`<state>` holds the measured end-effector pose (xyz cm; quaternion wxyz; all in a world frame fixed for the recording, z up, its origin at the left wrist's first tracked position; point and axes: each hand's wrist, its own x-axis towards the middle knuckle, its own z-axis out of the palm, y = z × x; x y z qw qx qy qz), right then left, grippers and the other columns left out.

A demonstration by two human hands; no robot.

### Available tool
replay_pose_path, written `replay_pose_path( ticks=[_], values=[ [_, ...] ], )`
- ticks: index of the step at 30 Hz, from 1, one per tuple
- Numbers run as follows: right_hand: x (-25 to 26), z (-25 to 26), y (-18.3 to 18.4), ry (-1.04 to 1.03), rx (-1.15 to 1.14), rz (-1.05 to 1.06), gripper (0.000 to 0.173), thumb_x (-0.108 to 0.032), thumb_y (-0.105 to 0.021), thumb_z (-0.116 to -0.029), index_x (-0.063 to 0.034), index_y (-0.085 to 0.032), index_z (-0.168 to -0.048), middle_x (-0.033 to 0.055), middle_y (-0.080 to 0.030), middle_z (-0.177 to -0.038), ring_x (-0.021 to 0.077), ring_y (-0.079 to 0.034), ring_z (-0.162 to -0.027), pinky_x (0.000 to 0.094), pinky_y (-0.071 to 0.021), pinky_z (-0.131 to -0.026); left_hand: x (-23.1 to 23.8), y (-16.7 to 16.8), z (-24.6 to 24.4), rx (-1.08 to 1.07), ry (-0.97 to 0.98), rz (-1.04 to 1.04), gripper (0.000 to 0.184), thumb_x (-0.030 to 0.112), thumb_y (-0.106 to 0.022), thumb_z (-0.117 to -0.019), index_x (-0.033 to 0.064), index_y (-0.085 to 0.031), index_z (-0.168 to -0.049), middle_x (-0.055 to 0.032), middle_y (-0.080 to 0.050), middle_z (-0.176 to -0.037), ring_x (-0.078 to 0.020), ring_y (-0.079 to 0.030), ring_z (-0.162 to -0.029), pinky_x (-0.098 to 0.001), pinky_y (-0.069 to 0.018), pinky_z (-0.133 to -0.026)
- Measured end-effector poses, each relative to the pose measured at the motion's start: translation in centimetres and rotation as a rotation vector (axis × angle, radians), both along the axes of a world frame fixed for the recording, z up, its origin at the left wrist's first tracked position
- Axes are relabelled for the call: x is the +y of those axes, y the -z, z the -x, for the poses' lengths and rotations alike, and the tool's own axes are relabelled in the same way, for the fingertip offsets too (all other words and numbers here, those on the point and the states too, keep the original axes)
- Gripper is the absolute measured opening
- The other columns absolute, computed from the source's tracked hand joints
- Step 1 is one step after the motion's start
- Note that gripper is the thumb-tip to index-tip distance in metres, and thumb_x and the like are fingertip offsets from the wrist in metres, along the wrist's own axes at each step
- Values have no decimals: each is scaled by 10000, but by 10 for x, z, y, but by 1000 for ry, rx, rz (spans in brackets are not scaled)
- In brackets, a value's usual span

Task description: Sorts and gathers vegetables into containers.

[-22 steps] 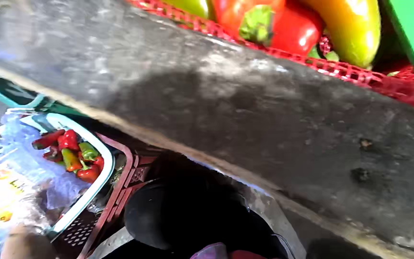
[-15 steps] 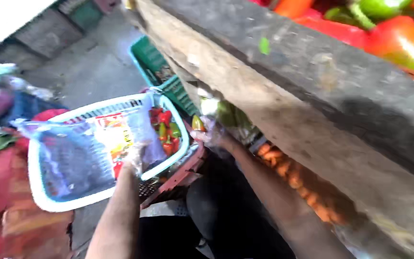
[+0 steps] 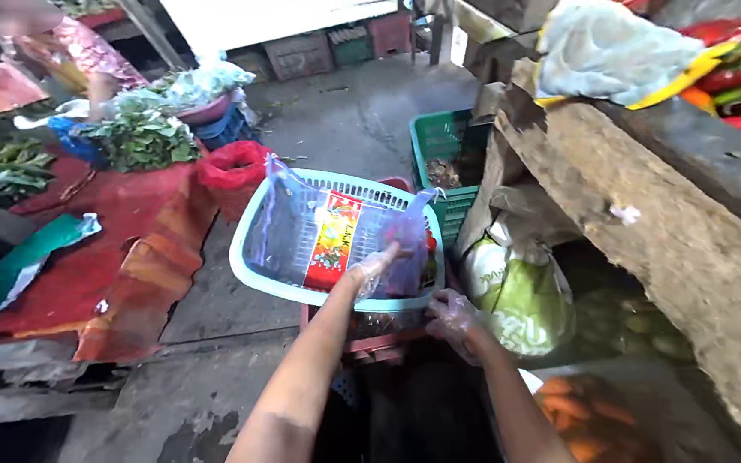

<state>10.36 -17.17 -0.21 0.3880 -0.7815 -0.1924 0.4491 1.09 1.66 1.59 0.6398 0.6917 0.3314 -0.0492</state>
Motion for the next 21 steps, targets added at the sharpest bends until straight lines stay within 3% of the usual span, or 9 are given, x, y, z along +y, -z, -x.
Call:
replay_pose_path(
  ticks=[2,4,7,9,11,12,15,18,21],
  values=[
    [0,11,15,243,135,-134,618,-181,-579,-1049,-58,-288,-1581,292,-568,-1369,381,-710,-1045,519,-619,-853,0,0,-1,-38,148,-154,474,378,-381,-1115,105,-529,-1474,-128,-534,-1488,-213,-516,-1353,-416,-405,-1137],
    [8,12,28,370,167,-202,728,-113,-612,-1023,-130,-199,-1623,298,-556,-1366,392,-696,-1051,534,-614,-826,11,-2,3,-125,159,-437,430,314,-446,-1102,94,-562,-1453,-146,-520,-1510,-285,-475,-1408,-498,-345,-1185],
    [17,8,31,438,145,-252,681,-55,-623,-997,-67,-284,-1588,288,-568,-1338,365,-692,-1041,503,-612,-827,43,-43,38,-99,-110,-988,407,351,-522,-1067,172,-598,-1425,-124,-583,-1453,-340,-562,-1321,-615,-407,-1108],
    [21,9,30,453,182,-239,586,-84,-612,-1014,-46,-361,-1542,267,-578,-1331,346,-687,-1053,493,-611,-836,77,-70,75,107,-352,-1208,510,394,-610,-1006,179,-550,-1464,-177,-540,-1478,-430,-518,-1335,-744,-349,-1052],
    [26,11,23,465,269,-229,518,-111,-600,-1041,-30,-393,-1509,252,-579,-1325,323,-682,-1061,462,-605,-850,116,-84,113,373,-532,-1134,760,451,-706,-920,117,-422,-1540,-277,-456,-1509,-530,-420,-1376,-813,-296,-1032],
    [28,11,22,479,299,-239,515,-99,-591,-1042,-26,-380,-1507,252,-575,-1321,318,-683,-1052,447,-608,-840,136,-79,127,486,-575,-1041,828,458,-743,-895,71,-391,-1538,-312,-484,-1463,-534,-461,-1343,-783,-351,-1021],
    [37,12,16,521,308,-296,541,-70,-571,-1041,-52,-343,-1532,255,-539,-1360,334,-669,-1084,462,-609,-832,165,-59,156,512,-549,-664,506,256,-707,-961,-67,-555,-1321,-311,-587,-1274,-435,-572,-1179,-613,-449,-992],
    [47,-1,6,468,199,-344,540,-60,-564,-1037,-47,-351,-1533,256,-533,-1385,345,-658,-1119,491,-604,-846,160,-50,175,454,-539,-539,447,202,-635,-1006,-63,-531,-1351,-294,-575,-1319,-401,-566,-1226,-560,-446,-1034],
    [64,-25,-15,376,57,-357,428,-68,-556,-1038,6,-445,-1444,233,-600,-1283,293,-682,-1071,453,-609,-867,127,-38,190,291,-736,-425,445,105,-614,-993,-33,-492,-1398,-277,-566,-1315,-359,-579,-1169,-526,-473,-988]
  ],
)
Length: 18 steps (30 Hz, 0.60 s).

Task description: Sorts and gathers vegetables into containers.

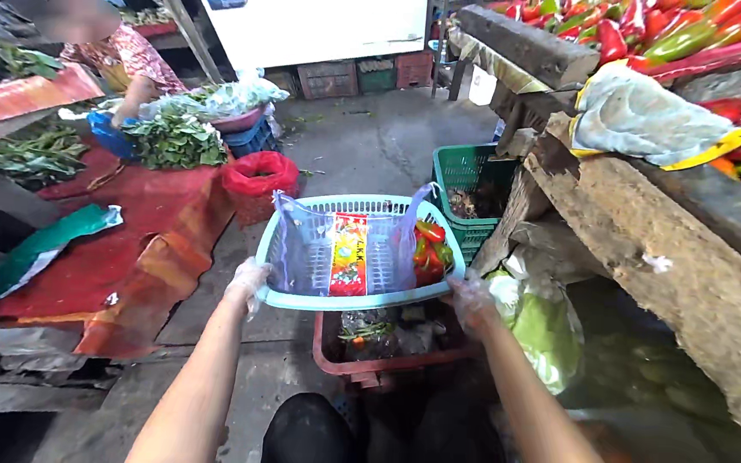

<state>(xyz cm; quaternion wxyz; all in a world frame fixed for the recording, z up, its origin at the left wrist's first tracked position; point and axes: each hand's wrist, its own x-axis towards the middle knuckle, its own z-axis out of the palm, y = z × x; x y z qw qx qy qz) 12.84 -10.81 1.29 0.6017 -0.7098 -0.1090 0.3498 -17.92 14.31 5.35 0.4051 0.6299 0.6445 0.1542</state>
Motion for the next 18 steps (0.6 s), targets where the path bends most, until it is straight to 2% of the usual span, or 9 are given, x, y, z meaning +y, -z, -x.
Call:
replay_pose_path(
  ticks=[4,6,8,10,11,13,15,16,18],
  values=[
    [27,-13,-21,13,94,-292,343,-67,-447,-1087,17,-474,-1418,182,-623,-1233,228,-670,-1041,391,-588,-883,-53,11,4,-141,-218,-30,417,38,-640,-940,-55,-541,-1335,-268,-595,-1244,-343,-593,-1098,-517,-486,-941],
    [27,9,-25,-116,108,-228,382,-129,-442,-1099,-7,-435,-1461,182,-605,-1271,236,-653,-1057,409,-567,-883,-76,16,0,-208,-315,-57,448,47,-658,-927,-54,-529,-1344,-266,-601,-1225,-347,-600,-1088,-519,-498,-928],
    [20,58,-35,-358,111,-80,498,-192,-460,-1104,-45,-325,-1560,194,-550,-1414,268,-622,-1188,447,-549,-957,-96,15,-13,-307,-410,-94,559,34,-689,-902,-57,-465,-1406,-281,-594,-1249,-360,-611,-1097,-526,-512,-930],
    [24,107,-37,-519,89,17,730,-253,-569,-1064,-87,-140,-1632,211,-472,-1525,304,-580,-1300,483,-541,-1010,-116,12,-33,-402,-455,-119,705,8,-725,-861,-53,-374,-1470,-297,-577,-1278,-370,-611,-1118,-523,-519,-940],
    [31,122,-33,-534,15,70,892,-305,-642,-1023,-58,-46,-1638,244,-423,-1557,329,-542,-1350,490,-525,-1050,-125,12,-43,-450,-462,-140,753,-14,-740,-838,-58,-347,-1478,-302,-571,-1281,-368,-610,-1123,-513,-521,-949],
    [49,137,-28,-407,-158,187,1040,-365,-747,-946,26,-58,-1621,313,-355,-1582,379,-438,-1441,493,-409,-1162,-141,14,-57,-483,-475,-168,796,-35,-767,-796,-62,-345,-1471,-299,-568,-1293,-363,-603,-1155,-500,-514,-973],
    [62,140,-16,-215,-213,109,1064,-138,-810,-864,32,-76,-1615,331,-278,-1613,388,-366,-1486,464,-346,-1211,-153,23,-65,-483,-492,-172,804,-27,-782,-775,-66,-359,-1457,-299,-570,-1292,-366,-597,-1167,-506,-508,-979],
    [66,139,-13,-117,-242,68,1019,-3,-794,-815,26,-149,-1604,322,-311,-1601,385,-404,-1463,462,-380,-1188,-159,27,-68,-518,-497,-167,796,-32,-782,-772,-68,-364,-1449,-294,-576,-1274,-355,-604,-1144,-497,-514,-963],
    [64,128,-13,-65,-352,36,915,85,-736,-786,26,-271,-1572,295,-388,-1571,373,-457,-1431,475,-422,-1155,-176,26,-65,-616,-444,-74,700,1,-758,-837,-46,-389,-1430,-260,-591,-1244,-308,-622,-1094,-458,-531,-926]
  ],
)
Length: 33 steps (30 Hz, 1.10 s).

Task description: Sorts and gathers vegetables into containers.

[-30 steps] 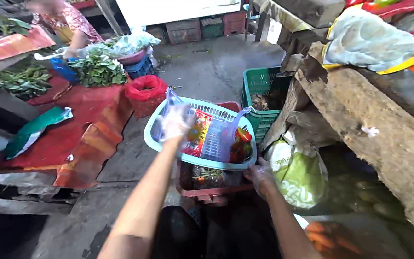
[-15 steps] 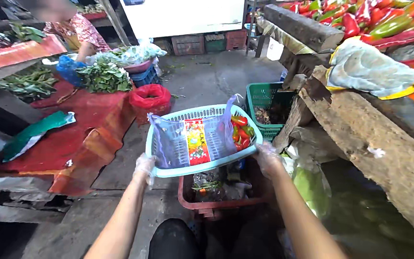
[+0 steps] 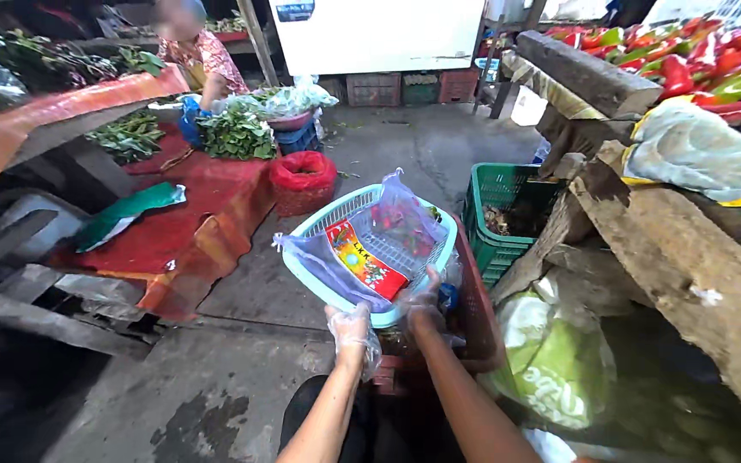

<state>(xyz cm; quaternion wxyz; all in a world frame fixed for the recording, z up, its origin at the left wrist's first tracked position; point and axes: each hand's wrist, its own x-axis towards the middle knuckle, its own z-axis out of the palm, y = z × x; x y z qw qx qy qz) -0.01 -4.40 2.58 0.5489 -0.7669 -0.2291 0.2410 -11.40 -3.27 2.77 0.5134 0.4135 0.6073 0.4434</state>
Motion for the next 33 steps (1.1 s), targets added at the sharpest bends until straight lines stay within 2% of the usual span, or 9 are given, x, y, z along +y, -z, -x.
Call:
replay_pose_path(
  ticks=[4,7,9,13,15,20,25,29,33],
  values=[
    [-24,-67,3,-175,-151,-85,871,109,-747,-758,98,-326,-1521,310,-398,-1553,353,-459,-1423,440,-413,-1166,-28,-26,67,11,452,50,223,145,-534,-1038,-40,-651,-1081,-105,-704,-885,-168,-689,-767,-338,-595,-724],
    [-27,-120,6,-322,-125,-51,950,50,-767,-753,-16,-285,-1569,275,-476,-1493,319,-583,-1285,455,-535,-1031,0,-50,111,24,261,-291,250,76,-454,-1017,0,-625,-850,21,-655,-665,-75,-634,-595,-266,-577,-624],
    [-16,-139,5,-393,-94,-16,997,76,-776,-742,-56,-263,-1587,265,-468,-1502,338,-582,-1271,494,-533,-1013,54,-61,124,169,208,-340,211,135,-499,-1026,-31,-628,-1001,-54,-671,-852,-121,-653,-748,-317,-575,-731],
    [2,-154,-8,-535,-23,44,967,106,-731,-788,-130,-262,-1599,196,-485,-1491,274,-600,-1238,446,-556,-973,158,-53,87,318,360,28,497,356,-585,-1042,54,-521,-1433,-228,-554,-1406,-355,-567,-1256,-550,-485,-1010],
    [10,-163,-14,-625,-13,99,931,129,-661,-822,-138,-243,-1609,181,-504,-1471,264,-595,-1230,434,-543,-974,187,-37,59,237,362,156,516,379,-614,-1023,55,-540,-1417,-206,-591,-1345,-317,-587,-1191,-521,-489,-984],
    [27,-190,-22,-479,-123,169,761,-20,-630,-989,-157,-248,-1633,224,-457,-1547,347,-541,-1340,510,-474,-1078,195,-16,21,94,227,223,309,7,-601,-929,-1,-543,-1232,-136,-583,-967,-195,-569,-773,-368,-518,-679],
    [-39,-174,-4,-33,-176,-114,506,-170,-536,-1056,-10,-418,-1521,234,-566,-1421,295,-625,-1214,462,-536,-993,163,-4,-4,-86,-11,126,376,-77,-598,-876,-33,-528,-1244,-175,-568,-1023,-239,-560,-835,-419,-516,-728],
    [-67,-107,-8,-177,243,-177,534,-225,-464,-1076,-68,-361,-1576,189,-523,-1483,290,-596,-1275,465,-559,-970,137,2,-47,-296,-181,48,447,-66,-581,-923,-50,-440,-1348,-189,-533,-1087,-236,-542,-880,-407,-524,-751],
    [-38,-115,4,-234,174,-132,631,-249,-520,-1077,-71,-249,-1618,216,-434,-1561,312,-551,-1344,487,-546,-1018,122,12,-90,-307,-267,31,834,-45,-643,-894,33,-176,-1580,-286,-467,-1402,-359,-552,-1171,-501,-529,-915]
  ],
)
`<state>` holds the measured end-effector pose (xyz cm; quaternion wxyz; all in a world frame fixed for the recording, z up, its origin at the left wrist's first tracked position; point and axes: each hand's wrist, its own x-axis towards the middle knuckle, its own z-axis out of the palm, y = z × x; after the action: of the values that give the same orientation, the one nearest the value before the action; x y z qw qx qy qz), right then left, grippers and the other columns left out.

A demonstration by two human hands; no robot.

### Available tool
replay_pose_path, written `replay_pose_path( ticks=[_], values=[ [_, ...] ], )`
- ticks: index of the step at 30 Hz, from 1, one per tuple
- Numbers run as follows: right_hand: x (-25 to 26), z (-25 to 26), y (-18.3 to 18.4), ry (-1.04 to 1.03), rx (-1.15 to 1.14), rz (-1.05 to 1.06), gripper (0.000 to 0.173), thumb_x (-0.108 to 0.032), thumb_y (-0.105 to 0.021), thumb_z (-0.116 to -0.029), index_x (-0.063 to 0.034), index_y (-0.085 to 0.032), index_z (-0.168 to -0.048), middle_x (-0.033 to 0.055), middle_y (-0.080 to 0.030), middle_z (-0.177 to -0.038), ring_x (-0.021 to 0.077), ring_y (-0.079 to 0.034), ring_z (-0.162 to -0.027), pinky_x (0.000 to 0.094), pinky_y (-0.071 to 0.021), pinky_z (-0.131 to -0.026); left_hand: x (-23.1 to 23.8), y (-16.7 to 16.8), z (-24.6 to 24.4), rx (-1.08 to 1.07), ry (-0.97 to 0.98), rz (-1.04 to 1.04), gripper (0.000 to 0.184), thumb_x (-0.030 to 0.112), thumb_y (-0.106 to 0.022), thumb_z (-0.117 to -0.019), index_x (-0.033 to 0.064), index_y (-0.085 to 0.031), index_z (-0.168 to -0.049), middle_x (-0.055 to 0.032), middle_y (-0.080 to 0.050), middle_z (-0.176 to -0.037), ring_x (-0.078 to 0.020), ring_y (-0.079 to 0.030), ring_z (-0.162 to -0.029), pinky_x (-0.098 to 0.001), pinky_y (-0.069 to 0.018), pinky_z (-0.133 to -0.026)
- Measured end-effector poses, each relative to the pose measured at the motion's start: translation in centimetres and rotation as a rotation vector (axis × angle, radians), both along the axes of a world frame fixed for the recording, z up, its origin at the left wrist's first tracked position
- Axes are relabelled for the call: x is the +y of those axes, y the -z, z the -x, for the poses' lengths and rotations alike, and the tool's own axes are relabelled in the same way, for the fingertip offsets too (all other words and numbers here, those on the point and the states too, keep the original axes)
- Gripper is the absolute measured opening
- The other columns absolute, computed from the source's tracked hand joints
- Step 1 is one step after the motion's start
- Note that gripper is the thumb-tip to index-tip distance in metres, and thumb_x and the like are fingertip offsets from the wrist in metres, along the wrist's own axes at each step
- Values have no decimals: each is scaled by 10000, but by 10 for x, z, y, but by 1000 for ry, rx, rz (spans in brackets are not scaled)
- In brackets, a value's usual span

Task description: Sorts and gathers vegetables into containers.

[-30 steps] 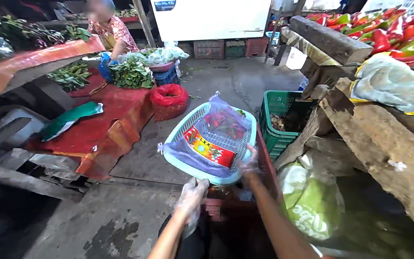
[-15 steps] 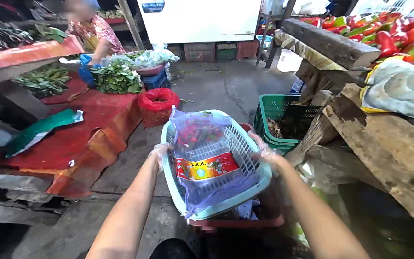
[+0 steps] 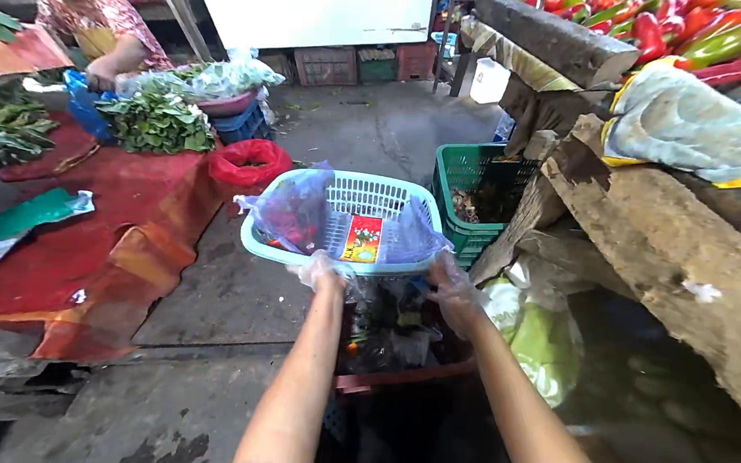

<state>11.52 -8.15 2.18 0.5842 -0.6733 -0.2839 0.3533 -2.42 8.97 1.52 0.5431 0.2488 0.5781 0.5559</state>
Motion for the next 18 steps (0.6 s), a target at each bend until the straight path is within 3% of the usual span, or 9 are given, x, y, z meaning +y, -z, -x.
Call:
replay_pose_path(
  ticks=[2,3,5,8,10,12,16,18],
  values=[
    [17,-22,19,83,-182,-51,709,-167,-635,-1009,-28,-271,-1601,256,-510,-1481,310,-632,-1235,460,-583,-966,-4,3,-21,13,-18,25,891,-12,-686,-888,40,-144,-1593,-297,-450,-1428,-382,-535,-1217,-517,-516,-948],
    [23,-32,20,128,-217,-57,751,-99,-654,-984,-30,-250,-1613,276,-486,-1499,332,-637,-1228,473,-581,-973,-6,4,-31,35,-13,35,910,2,-708,-881,30,-140,-1591,-301,-446,-1442,-390,-530,-1244,-521,-514,-970],
    [34,-48,19,257,-145,-20,731,-29,-635,-982,-96,-279,-1617,287,-502,-1469,365,-666,-1156,507,-594,-935,-14,6,-47,106,41,39,889,30,-719,-891,-15,-152,-1574,-314,-456,-1429,-396,-530,-1246,-513,-505,-989],
    [44,-70,29,294,-89,97,632,-89,-585,-1026,-144,-323,-1598,245,-578,-1328,326,-686,-1032,488,-602,-874,-15,14,-57,186,110,61,909,99,-740,-914,-27,-128,-1575,-322,-444,-1445,-394,-511,-1285,-495,-482,-1030],
    [48,-73,33,251,-99,224,478,-139,-556,-1046,-90,-452,-1510,244,-628,-1282,333,-695,-1031,493,-590,-887,-4,22,-53,228,138,70,983,151,-787,-880,-5,-114,-1580,-305,-453,-1453,-380,-523,-1294,-490,-488,-1030],
    [48,-65,33,263,31,209,390,-143,-547,-1060,-42,-519,-1436,232,-620,-1300,309,-685,-1051,460,-585,-889,2,21,-46,221,165,54,1018,131,-821,-838,-3,-124,-1568,-302,-469,-1421,-378,-541,-1254,-501,-510,-987],
    [47,-46,23,286,243,25,540,-77,-516,-1061,-118,-325,-1565,212,-591,-1334,287,-694,-982,424,-597,-782,6,3,-27,257,275,84,935,196,-794,-893,-36,-174,-1554,-309,-454,-1430,-385,-520,-1259,-502,-493,-996],
    [48,-43,24,313,196,38,543,-65,-513,-1056,-111,-331,-1565,210,-596,-1304,281,-687,-963,423,-593,-778,8,0,-21,237,318,102,915,200,-799,-883,-29,-205,-1540,-296,-464,-1401,-370,-522,-1220,-502,-498,-958]
  ],
)
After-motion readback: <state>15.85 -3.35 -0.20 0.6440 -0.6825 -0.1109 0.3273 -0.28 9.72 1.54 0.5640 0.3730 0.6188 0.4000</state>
